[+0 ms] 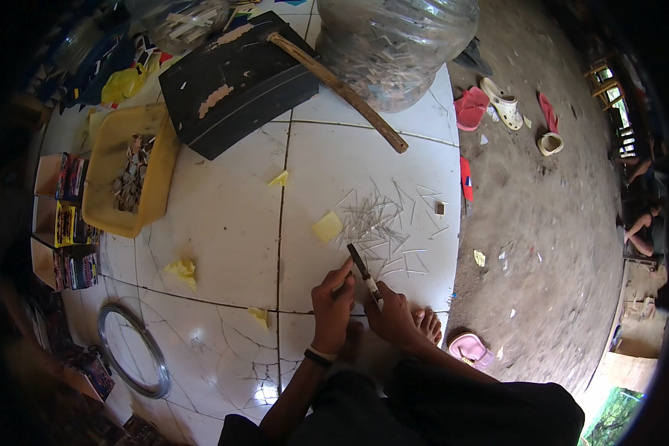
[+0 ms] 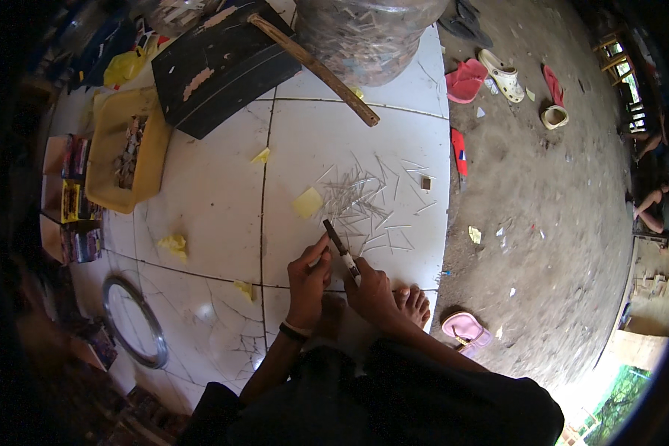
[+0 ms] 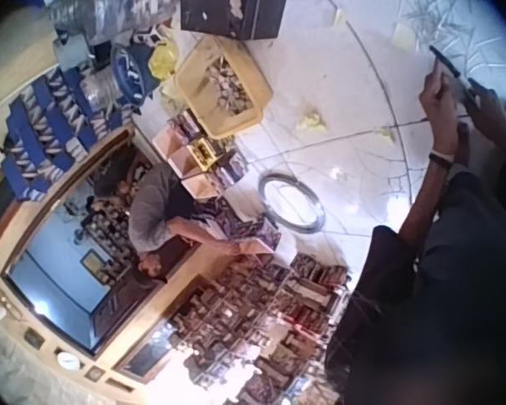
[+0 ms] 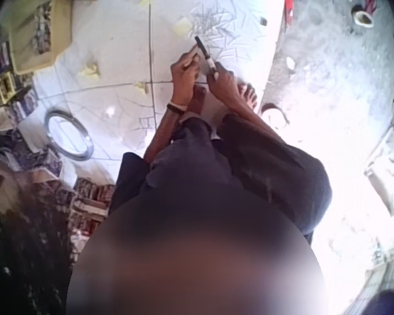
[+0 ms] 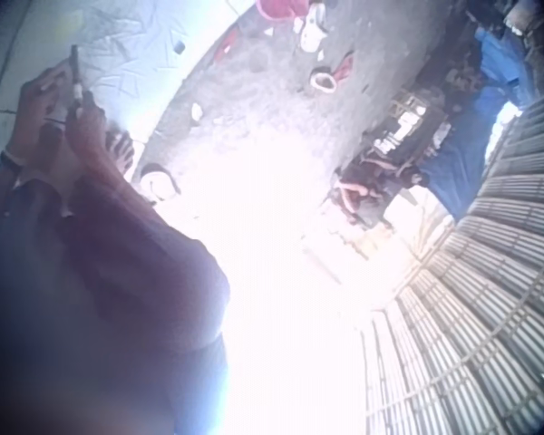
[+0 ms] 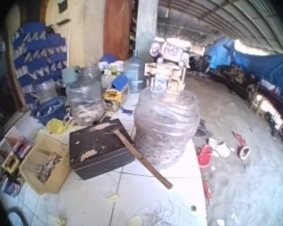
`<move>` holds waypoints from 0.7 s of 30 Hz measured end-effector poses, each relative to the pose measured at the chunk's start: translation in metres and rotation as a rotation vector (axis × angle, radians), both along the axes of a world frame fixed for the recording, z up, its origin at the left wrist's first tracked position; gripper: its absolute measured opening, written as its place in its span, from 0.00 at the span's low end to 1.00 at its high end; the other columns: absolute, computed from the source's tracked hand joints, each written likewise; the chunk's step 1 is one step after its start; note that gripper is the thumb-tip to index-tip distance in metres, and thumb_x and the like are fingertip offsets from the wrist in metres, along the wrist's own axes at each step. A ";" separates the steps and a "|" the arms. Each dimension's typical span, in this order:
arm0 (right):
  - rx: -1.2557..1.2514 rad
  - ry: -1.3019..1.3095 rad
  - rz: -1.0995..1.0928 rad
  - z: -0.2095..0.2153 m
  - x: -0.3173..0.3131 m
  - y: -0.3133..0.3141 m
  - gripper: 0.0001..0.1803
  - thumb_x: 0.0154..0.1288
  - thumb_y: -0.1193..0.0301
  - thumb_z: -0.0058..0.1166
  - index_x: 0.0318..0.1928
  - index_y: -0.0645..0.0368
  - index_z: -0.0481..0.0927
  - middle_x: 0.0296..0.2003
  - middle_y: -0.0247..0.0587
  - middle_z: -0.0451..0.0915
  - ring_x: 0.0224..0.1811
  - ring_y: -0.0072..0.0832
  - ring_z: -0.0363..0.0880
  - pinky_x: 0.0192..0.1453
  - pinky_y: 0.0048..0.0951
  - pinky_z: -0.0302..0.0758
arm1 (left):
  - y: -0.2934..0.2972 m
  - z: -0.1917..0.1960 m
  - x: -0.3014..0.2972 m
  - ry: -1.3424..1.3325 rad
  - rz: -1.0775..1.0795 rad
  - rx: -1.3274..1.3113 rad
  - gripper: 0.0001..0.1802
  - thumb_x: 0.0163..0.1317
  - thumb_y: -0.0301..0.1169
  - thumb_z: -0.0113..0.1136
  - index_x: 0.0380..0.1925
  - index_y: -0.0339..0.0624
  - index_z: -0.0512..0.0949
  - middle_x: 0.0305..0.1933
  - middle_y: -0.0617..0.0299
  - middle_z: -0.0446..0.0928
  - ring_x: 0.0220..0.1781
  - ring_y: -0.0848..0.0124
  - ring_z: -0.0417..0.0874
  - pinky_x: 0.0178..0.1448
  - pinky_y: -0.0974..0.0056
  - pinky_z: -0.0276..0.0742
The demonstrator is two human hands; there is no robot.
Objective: The person sits on the floor and repeatedly cuts short lengths from a coil of metal wire using pliers. Cut pieces accumulate on the floor nearby.
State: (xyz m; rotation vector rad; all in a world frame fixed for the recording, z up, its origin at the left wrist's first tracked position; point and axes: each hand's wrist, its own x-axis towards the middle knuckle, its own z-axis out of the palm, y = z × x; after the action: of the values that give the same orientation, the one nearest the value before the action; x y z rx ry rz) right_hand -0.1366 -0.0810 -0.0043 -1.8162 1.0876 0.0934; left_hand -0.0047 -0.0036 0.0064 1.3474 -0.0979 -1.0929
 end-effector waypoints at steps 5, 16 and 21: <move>0.029 -0.139 -0.086 0.011 0.004 -0.010 0.18 0.74 0.69 0.56 0.57 0.66 0.73 0.40 0.66 0.83 0.47 0.65 0.83 0.48 0.53 0.78 | -0.002 0.005 0.005 -0.051 0.040 0.002 0.21 0.74 0.26 0.60 0.66 0.40 0.78 0.38 0.73 0.74 0.30 0.84 0.66 0.31 0.75 0.62; -0.058 -0.252 0.004 0.034 0.001 -0.008 0.21 0.75 0.73 0.55 0.63 0.67 0.69 0.43 0.64 0.83 0.49 0.62 0.83 0.49 0.50 0.78 | -0.017 0.015 0.003 -0.020 0.097 -0.008 0.16 0.72 0.27 0.63 0.58 0.38 0.84 0.30 0.74 0.76 0.27 0.84 0.68 0.29 0.75 0.63; -0.099 -0.206 -0.097 0.027 0.009 -0.018 0.20 0.75 0.72 0.55 0.62 0.67 0.69 0.41 0.64 0.83 0.45 0.64 0.82 0.46 0.51 0.77 | -0.019 0.021 0.000 -0.038 0.033 0.023 0.15 0.72 0.25 0.62 0.57 0.37 0.84 0.31 0.73 0.77 0.27 0.84 0.68 0.28 0.75 0.62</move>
State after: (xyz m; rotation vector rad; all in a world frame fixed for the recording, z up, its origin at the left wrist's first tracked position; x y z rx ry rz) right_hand -0.1281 -0.0988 0.0232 -1.8125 1.0467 -0.2043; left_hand -0.0050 -0.0227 0.0269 1.3860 -0.0915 -1.0436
